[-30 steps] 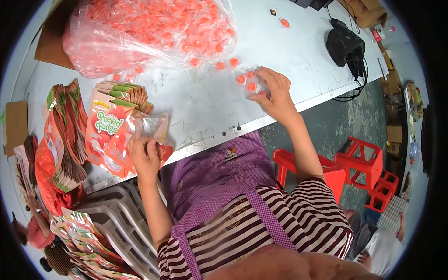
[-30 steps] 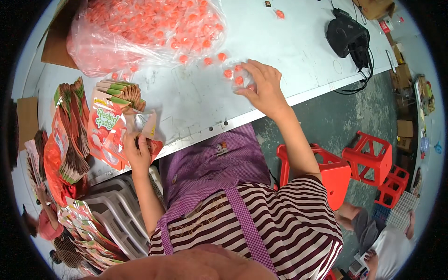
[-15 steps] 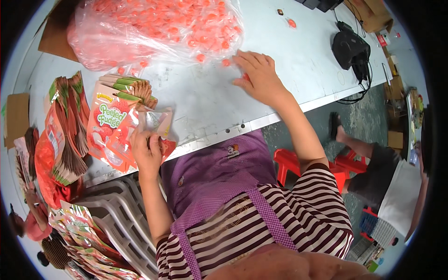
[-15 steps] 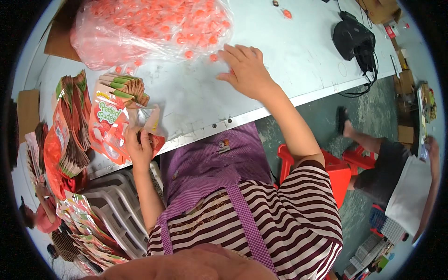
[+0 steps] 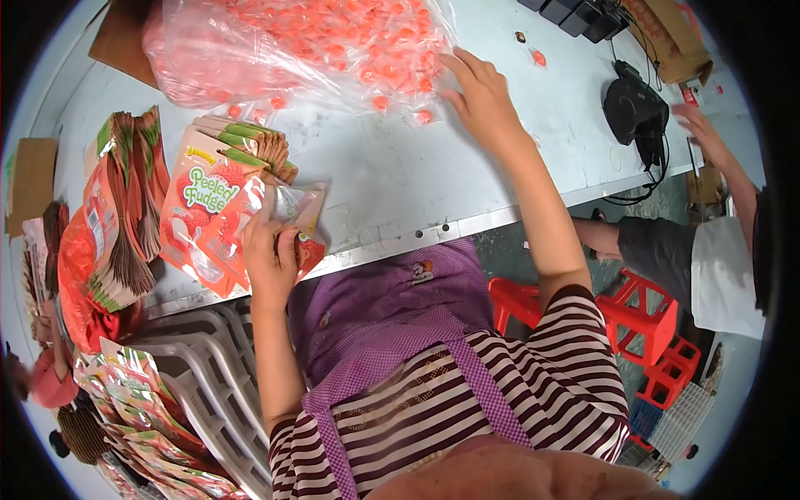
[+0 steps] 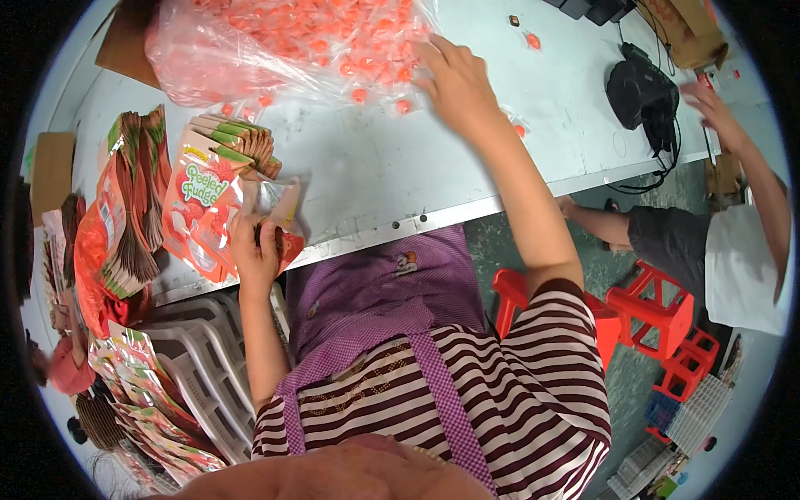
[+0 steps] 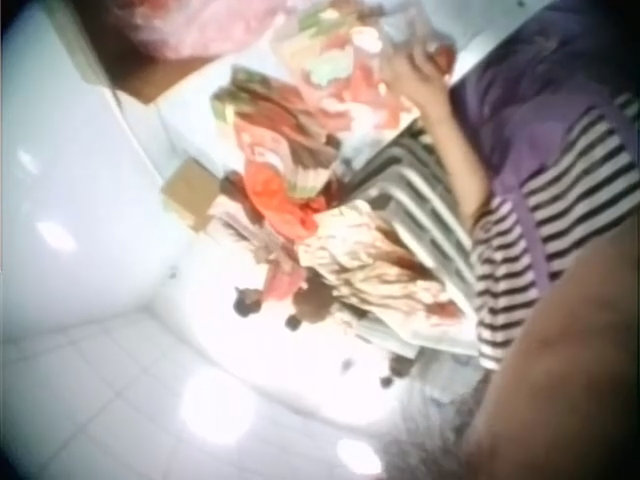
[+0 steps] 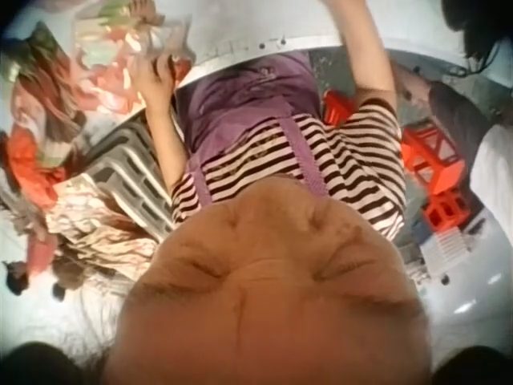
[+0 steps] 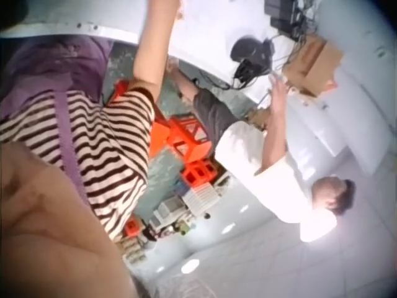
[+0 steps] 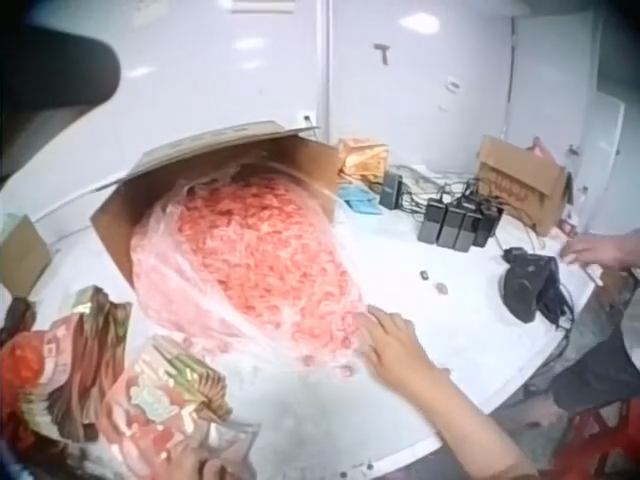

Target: The person is placing individual pink candies into printed plastic bags and then placing the filled bags onto a white tray for sorting.

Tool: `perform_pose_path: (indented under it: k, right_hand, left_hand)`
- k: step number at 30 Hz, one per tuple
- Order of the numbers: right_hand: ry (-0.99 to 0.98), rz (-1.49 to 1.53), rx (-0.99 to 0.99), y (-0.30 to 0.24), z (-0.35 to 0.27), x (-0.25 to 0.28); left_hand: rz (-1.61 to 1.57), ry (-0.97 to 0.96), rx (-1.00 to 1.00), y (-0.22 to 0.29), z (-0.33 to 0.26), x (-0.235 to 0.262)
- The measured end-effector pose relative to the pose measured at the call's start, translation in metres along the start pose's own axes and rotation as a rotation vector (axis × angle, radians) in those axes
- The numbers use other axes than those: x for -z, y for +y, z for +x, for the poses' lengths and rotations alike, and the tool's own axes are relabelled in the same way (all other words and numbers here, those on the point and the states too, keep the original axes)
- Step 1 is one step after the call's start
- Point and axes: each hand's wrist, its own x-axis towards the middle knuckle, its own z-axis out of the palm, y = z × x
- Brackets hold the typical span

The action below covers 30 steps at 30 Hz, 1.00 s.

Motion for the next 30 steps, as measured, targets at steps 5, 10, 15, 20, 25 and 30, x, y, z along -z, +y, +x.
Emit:
perform_pose_path:
  k: [5,10,15,20,25,30]
  right_hand:
    - [-0.187,0.235,-0.130,0.009,0.016,-0.020]
    - [-0.205,0.369,-0.127,0.010,-0.011,-0.014]
    - [-0.216,0.392,-0.089,0.006,-0.031,-0.002]
    - [-0.074,0.399,-0.067,-0.013,-0.039,-0.002]
    - [-0.149,0.181,0.068,-0.033,-0.042,-0.005]
    - [-0.266,0.174,0.052,-0.019,-0.051,0.018]
  left_hand:
    - [-0.009,0.011,0.009,0.002,-0.001,-0.002]
    - [0.017,0.011,-0.011,0.000,0.001,-0.001]
    - [0.007,0.005,-0.010,-0.002,0.002,0.000]
    - [0.009,0.006,-0.029,0.005,0.005,0.001]
    - [-0.037,-0.003,-0.003,0.005,0.003,0.001]
    - [0.000,-0.019,0.050,-0.001,-0.001,0.000]
